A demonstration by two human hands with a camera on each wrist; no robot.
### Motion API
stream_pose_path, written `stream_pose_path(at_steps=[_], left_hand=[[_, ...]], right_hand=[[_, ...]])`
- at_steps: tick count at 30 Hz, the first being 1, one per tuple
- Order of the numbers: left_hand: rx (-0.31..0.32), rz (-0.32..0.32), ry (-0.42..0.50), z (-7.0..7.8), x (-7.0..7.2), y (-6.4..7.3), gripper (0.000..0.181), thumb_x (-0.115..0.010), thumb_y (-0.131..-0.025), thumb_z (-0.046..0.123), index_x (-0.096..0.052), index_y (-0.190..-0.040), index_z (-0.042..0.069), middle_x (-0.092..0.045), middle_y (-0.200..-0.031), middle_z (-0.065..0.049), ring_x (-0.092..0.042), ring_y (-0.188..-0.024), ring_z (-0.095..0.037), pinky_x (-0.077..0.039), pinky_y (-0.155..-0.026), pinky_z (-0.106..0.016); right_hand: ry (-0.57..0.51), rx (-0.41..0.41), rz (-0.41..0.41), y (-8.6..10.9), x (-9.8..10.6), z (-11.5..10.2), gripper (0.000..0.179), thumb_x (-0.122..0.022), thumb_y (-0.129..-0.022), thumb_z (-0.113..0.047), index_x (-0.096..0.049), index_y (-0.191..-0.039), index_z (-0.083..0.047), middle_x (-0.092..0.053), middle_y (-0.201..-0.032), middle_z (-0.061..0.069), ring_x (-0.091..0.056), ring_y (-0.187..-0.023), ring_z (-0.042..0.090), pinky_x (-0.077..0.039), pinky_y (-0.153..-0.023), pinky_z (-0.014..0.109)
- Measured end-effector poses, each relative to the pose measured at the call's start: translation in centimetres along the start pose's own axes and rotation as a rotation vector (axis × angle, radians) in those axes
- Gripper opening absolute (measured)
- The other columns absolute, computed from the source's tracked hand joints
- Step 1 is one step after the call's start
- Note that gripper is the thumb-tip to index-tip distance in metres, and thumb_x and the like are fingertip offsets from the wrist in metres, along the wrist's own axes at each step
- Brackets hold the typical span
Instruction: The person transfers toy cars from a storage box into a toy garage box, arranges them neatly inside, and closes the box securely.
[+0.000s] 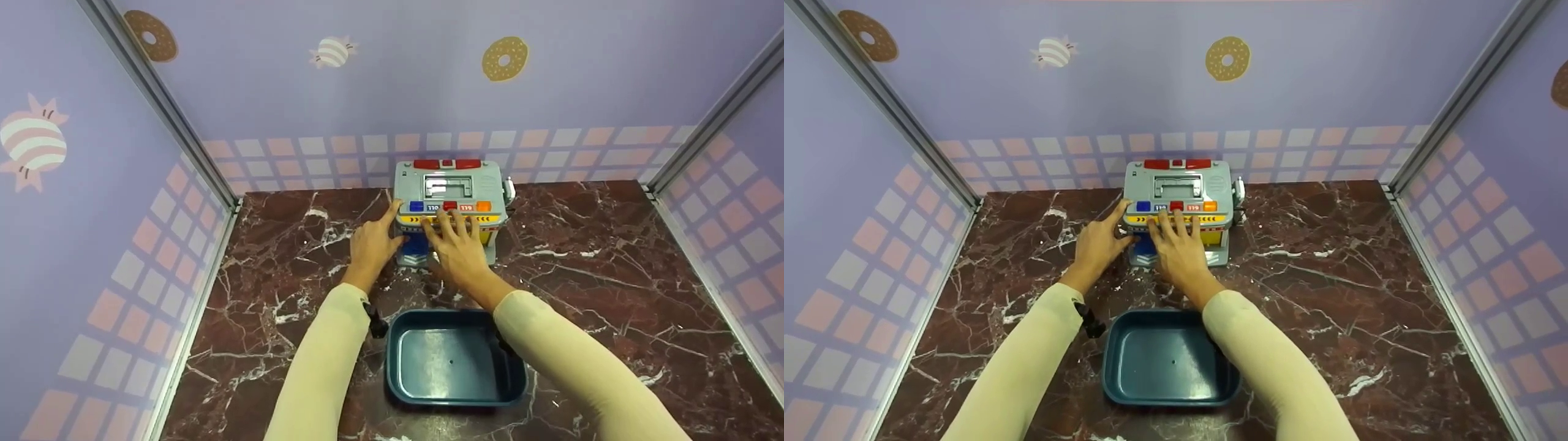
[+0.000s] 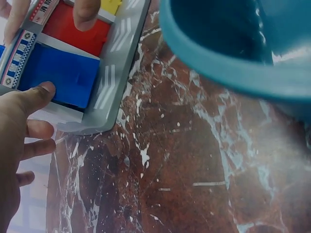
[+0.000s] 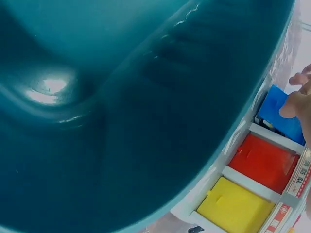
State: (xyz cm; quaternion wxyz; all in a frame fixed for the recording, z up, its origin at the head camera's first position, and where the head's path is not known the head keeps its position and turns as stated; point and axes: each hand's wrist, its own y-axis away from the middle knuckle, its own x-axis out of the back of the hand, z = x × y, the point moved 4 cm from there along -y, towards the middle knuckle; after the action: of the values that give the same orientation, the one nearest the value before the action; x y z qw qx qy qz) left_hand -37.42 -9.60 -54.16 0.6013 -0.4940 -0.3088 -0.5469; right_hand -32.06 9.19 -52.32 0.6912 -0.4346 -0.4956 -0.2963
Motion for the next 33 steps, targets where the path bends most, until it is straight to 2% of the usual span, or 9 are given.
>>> stream_pose_path(at_steps=[5,9,12,16,23,33], left_hand=[[-0.019,0.010,-0.064,-0.15,-0.22,0.03,0.086,-0.090,-0.094,0.044,-0.045,-0.167,0.043,-0.082,-0.088,-0.017,-0.076,-0.078,-0.039,-0.063,-0.077,-0.056],[-0.071,0.056,-0.082,-0.09,-0.26,-0.02,0.084,-0.091,-0.093,0.041,-0.048,-0.165,0.037,-0.082,-0.087,-0.019,-0.079,-0.084,-0.043,-0.064,-0.098,-0.056],[-0.116,0.089,-0.090,0.00,-0.27,-0.08,0.084,-0.092,-0.092,0.038,-0.050,-0.164,0.032,-0.082,-0.085,-0.020,-0.081,-0.084,-0.042,-0.058,-0.114,-0.054],[-0.153,0.114,-0.101,0.03,-0.43,-0.05,0.084,-0.093,-0.091,0.035,-0.050,-0.164,0.028,-0.081,-0.082,-0.018,-0.080,-0.079,-0.040,-0.056,-0.116,-0.055],[-0.162,0.131,-0.100,-0.03,-0.87,0.23,0.083,-0.092,-0.091,0.035,-0.051,-0.162,0.025,-0.081,-0.079,-0.017,-0.080,-0.076,-0.039,-0.055,-0.118,-0.055],[-0.198,0.179,-0.156,0.34,-0.96,0.33,0.087,-0.094,-0.088,0.033,-0.053,-0.163,0.018,-0.079,-0.078,-0.016,-0.079,-0.074,-0.037,-0.052,-0.121,-0.056]], right_hand=[[-0.009,0.060,0.060,0.05,-0.31,0.13,0.088,-0.092,-0.089,-0.042,-0.052,-0.163,-0.016,-0.044,-0.161,0.021,-0.046,-0.147,0.045,-0.040,-0.127,0.066],[-0.018,0.087,0.104,0.03,-0.55,0.30,0.085,-0.092,-0.090,-0.037,-0.053,-0.163,-0.013,-0.050,-0.155,0.021,-0.052,-0.141,0.044,-0.045,-0.126,0.059],[-0.031,0.096,0.111,-0.05,-0.62,0.47,0.084,-0.091,-0.091,-0.034,-0.053,-0.163,-0.012,-0.051,-0.152,0.020,-0.053,-0.138,0.045,-0.048,-0.123,0.059],[-0.040,0.109,0.093,-0.20,-0.56,0.60,0.086,-0.091,-0.092,-0.034,-0.052,-0.164,-0.011,-0.052,-0.151,0.021,-0.053,-0.136,0.046,-0.049,-0.121,0.060],[-0.053,0.117,0.050,-0.33,-0.54,0.65,0.086,-0.090,-0.091,-0.037,-0.052,-0.165,-0.012,-0.053,-0.150,0.021,-0.052,-0.137,0.046,-0.047,-0.123,0.061],[-0.065,0.102,0.022,-0.18,-0.61,0.70,0.094,-0.089,-0.091,-0.044,-0.045,-0.169,-0.012,-0.050,-0.154,0.022,-0.049,-0.138,0.050,-0.044,-0.124,0.065]])
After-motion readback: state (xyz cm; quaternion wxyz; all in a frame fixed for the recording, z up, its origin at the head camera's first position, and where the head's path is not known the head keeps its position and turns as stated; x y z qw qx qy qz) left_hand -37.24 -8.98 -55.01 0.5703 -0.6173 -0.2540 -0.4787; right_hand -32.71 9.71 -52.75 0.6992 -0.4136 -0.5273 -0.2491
